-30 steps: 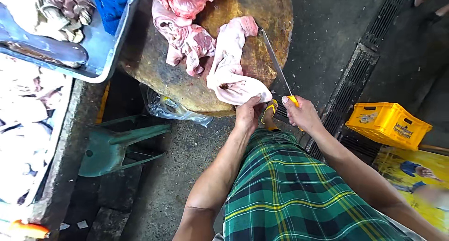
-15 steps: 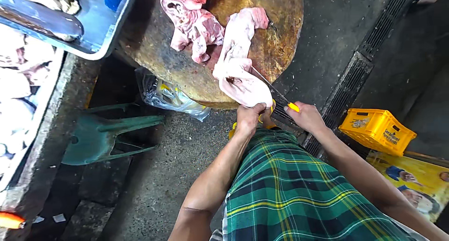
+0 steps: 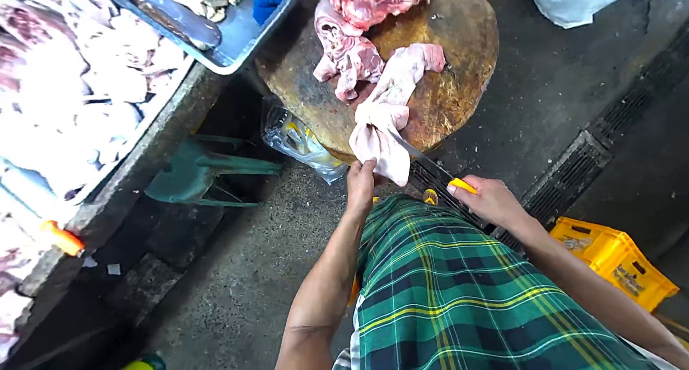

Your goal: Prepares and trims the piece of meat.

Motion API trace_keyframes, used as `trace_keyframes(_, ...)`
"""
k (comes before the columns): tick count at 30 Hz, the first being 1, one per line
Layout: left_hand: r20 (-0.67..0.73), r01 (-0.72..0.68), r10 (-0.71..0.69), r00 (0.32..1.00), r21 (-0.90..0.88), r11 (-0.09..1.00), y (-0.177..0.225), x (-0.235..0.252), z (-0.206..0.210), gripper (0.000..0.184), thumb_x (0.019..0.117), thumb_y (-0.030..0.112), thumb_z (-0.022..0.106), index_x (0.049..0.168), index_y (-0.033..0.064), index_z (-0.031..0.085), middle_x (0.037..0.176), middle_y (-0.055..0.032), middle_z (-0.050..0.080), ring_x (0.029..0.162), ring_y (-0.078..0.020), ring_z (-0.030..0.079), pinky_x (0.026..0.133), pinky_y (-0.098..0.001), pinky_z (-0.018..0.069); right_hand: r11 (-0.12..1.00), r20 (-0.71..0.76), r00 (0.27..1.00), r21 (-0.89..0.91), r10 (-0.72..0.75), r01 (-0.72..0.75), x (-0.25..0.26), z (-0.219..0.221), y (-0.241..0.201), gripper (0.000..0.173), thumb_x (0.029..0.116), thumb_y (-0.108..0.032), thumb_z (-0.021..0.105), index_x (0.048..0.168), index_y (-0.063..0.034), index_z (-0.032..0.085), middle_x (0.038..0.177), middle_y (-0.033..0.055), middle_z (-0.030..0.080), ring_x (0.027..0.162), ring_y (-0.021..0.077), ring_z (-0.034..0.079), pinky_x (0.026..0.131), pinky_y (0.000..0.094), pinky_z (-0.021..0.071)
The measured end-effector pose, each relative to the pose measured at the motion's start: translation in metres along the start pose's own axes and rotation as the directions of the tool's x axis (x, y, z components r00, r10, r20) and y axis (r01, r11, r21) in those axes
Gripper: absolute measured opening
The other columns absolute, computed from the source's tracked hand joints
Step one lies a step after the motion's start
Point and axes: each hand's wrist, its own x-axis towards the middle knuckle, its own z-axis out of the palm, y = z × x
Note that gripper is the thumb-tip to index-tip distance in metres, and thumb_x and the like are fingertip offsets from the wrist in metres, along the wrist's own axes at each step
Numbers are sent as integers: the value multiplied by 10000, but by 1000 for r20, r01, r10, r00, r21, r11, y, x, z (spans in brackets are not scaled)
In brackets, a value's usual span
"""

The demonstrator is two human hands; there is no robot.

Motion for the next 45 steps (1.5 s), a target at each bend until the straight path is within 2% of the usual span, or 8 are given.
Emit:
trace_keyframes(5,-22,-29,29,999,11,1000,5,-22,36,232,1064,124,537,1220,-45,566,942,-156,742,763,-235,754,732,-404,655,991,228,973,-121,-26,54,18,-18,-10,537,1061,-595,415,1108,-108,635,838,107,680,732,268,694,688,514,588)
trace_keyframes(9,-86,40,-48,995,-99,994,-14,-26,65,229,1053,84,537,1231,-59,529,941,-183,739,779,-260,763,738,-414,660,932,47,999,-362,2,15,17,-33,-5,533,1076,-565,381,1137,-87,609,895,181,689,885,408,711,720,616,569)
trace_keyframes(15,-62,44,-54,997,-147,988,-28,-17,65,261,1047,84,558,1264,-47,498,990,-195,733,824,-272,764,769,-414,656,952,172,981,-276,-87,133,17,-27,-4,518,1074,-576,369,1093,-123,618,836,110,672,822,324,700,709,556,570)
trace_keyframes(23,81,44,-42,996,-21,999,-17,-12,47,243,1027,59,569,1233,-67,536,943,-174,744,781,-249,763,742,-397,656,900,-115,993,-434,-22,-30,-4,-8,-22,493,1082,-528,395,1132,-81,598,908,162,685,854,391,714,685,575,581)
trace_keyframes(29,218,54,-64,974,54,997,-14,-4,26,211,1034,75,571,1194,-63,573,914,-163,753,769,-233,763,734,-377,653,789,-42,991,-609,-130,78,-23,-21,-29,396,1067,-488,479,1089,-123,632,863,124,686,788,362,711,641,559,577)
trace_keyframes(33,260,72,-90,961,77,994,-12,2,22,223,1027,84,594,1197,-58,571,909,-163,753,768,-230,763,738,-377,653,821,-183,982,-567,-46,-67,-22,-14,-36,427,1071,-493,468,1088,-96,627,858,151,679,791,382,711,630,575,575)
trace_keyframes(42,259,50,-68,963,76,996,-10,-3,21,221,1032,66,572,1218,-54,570,947,-156,749,798,-226,765,752,-380,656,889,-34,999,-456,34,-46,-22,-6,-30,487,1045,-590,456,1044,-141,645,786,100,669,777,315,702,671,553,573)
trace_keyframes(45,244,37,-55,968,80,996,-6,-5,23,212,1031,66,579,1210,-49,580,932,-148,751,783,-216,762,741,-364,651,881,-127,989,-457,69,-120,-20,-5,-30,488,1066,-556,429,1068,-111,629,810,148,680,810,373,714,668,584,569)
